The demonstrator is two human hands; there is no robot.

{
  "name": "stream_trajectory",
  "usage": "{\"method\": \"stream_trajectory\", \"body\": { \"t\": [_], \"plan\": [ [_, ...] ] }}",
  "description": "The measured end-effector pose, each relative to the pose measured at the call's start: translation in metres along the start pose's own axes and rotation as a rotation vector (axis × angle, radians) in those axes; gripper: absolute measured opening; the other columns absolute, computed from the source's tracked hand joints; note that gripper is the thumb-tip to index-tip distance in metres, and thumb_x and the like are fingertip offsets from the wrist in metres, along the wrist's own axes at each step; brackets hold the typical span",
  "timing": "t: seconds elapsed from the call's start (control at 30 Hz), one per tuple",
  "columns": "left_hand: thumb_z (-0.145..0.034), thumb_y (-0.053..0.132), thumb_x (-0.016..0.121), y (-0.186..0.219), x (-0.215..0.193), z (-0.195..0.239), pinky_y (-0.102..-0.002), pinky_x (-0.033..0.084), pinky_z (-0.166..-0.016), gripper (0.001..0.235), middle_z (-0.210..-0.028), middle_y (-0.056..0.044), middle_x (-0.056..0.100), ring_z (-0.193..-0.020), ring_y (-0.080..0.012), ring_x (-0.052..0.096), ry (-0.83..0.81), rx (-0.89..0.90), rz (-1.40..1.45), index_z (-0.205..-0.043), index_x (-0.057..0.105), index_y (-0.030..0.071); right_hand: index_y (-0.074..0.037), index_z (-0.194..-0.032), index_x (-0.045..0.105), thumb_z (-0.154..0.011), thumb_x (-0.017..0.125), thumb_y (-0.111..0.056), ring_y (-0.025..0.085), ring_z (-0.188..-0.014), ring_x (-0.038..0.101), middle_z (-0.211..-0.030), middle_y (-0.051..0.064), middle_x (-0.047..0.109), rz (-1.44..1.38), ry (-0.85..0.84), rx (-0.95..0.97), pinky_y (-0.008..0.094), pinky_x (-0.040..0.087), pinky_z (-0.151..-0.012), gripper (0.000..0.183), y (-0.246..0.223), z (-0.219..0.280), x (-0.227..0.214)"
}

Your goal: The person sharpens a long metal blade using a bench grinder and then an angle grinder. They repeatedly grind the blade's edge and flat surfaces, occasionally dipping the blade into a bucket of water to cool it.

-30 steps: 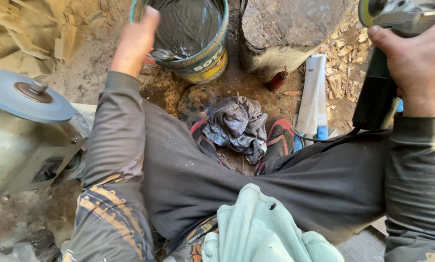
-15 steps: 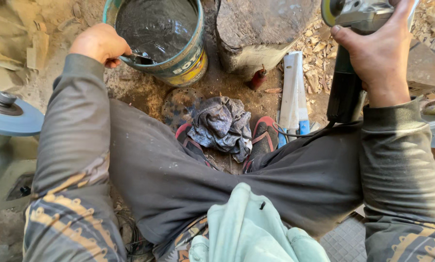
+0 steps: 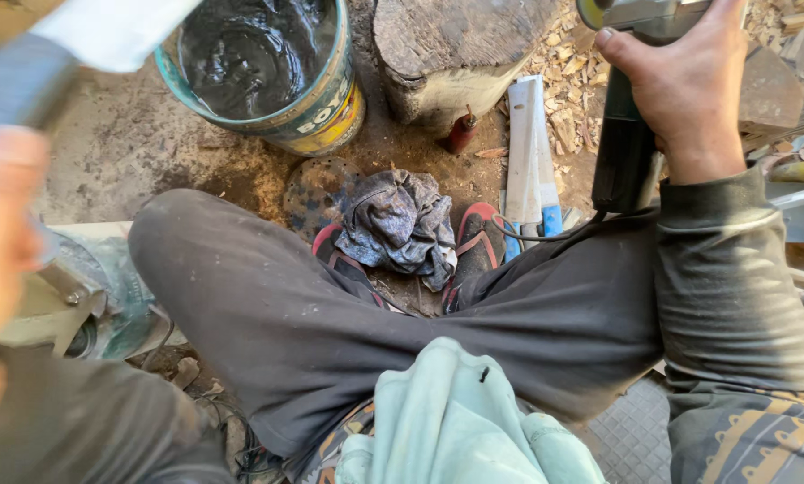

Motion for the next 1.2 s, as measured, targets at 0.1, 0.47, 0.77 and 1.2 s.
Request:
{"method": "stream_trajectory", "body": {
  "t": [0.1,0.47,0.77,1.2],
  "plan": [
    [-0.100,0.013,0.069,-0.001,0.048,0.022,-0.025,0.045,-0.050,0.035,-0.092,-0.005,0.068,-0.061,-0.0073,0.059,-0.081,-0.077,0.177,-0.132,0.066,0.000,0.006,-0.136,0.046,-0.093,0.085,-0.006,0.029,-0.115,0.069,-0.127,0.022,0.065,0.102,0.030,-0.111,0.039,0.058,-0.105,0.059,-0.010,-0.002,0.001],
    [-0.094,0.023,0.074,-0.069,0.172,0.077,-0.045,0.053,-0.086,0.057,-0.115,-0.026,0.070,-0.103,-0.0411,0.069,-0.388,0.104,0.066,-0.141,0.056,-0.003,0.007,-0.120,0.059,-0.095,0.088,-0.019,0.027,-0.104,0.074,-0.116,0.018,0.074,0.094,-0.016,0.078,0.038,0.058,-0.093,0.046,-0.020,-0.007,0.004],
    [-0.078,0.020,0.074,-0.127,0.245,0.070,-0.049,0.057,-0.076,0.043,-0.086,-0.026,0.072,-0.080,-0.0390,0.076,-0.839,-0.297,-0.065,-0.107,0.055,-0.005,0.005,-0.139,0.036,-0.094,0.089,-0.025,0.040,-0.108,0.074,-0.117,0.028,0.072,0.189,-0.229,-0.043,0.042,0.060,-0.096,0.075,-0.047,0.007,0.070],
    [-0.081,0.025,0.077,-0.141,0.265,0.076,-0.058,0.053,-0.079,0.036,-0.088,-0.031,0.070,-0.089,-0.0504,0.067,-0.662,-0.088,-0.208,-0.098,0.061,-0.002,-0.009,-0.141,0.036,-0.082,0.086,-0.034,0.043,-0.081,0.073,-0.103,0.027,0.072,0.205,-0.707,0.107,0.050,0.060,-0.068,0.081,-0.114,0.082,0.157]
  ]
}}
Point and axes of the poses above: each hand's wrist, its own z-axis away from the middle knuckle, its own x-axis out of the palm, y = z × x, the point moved 6 cm from there along -z, towards the middle knuckle
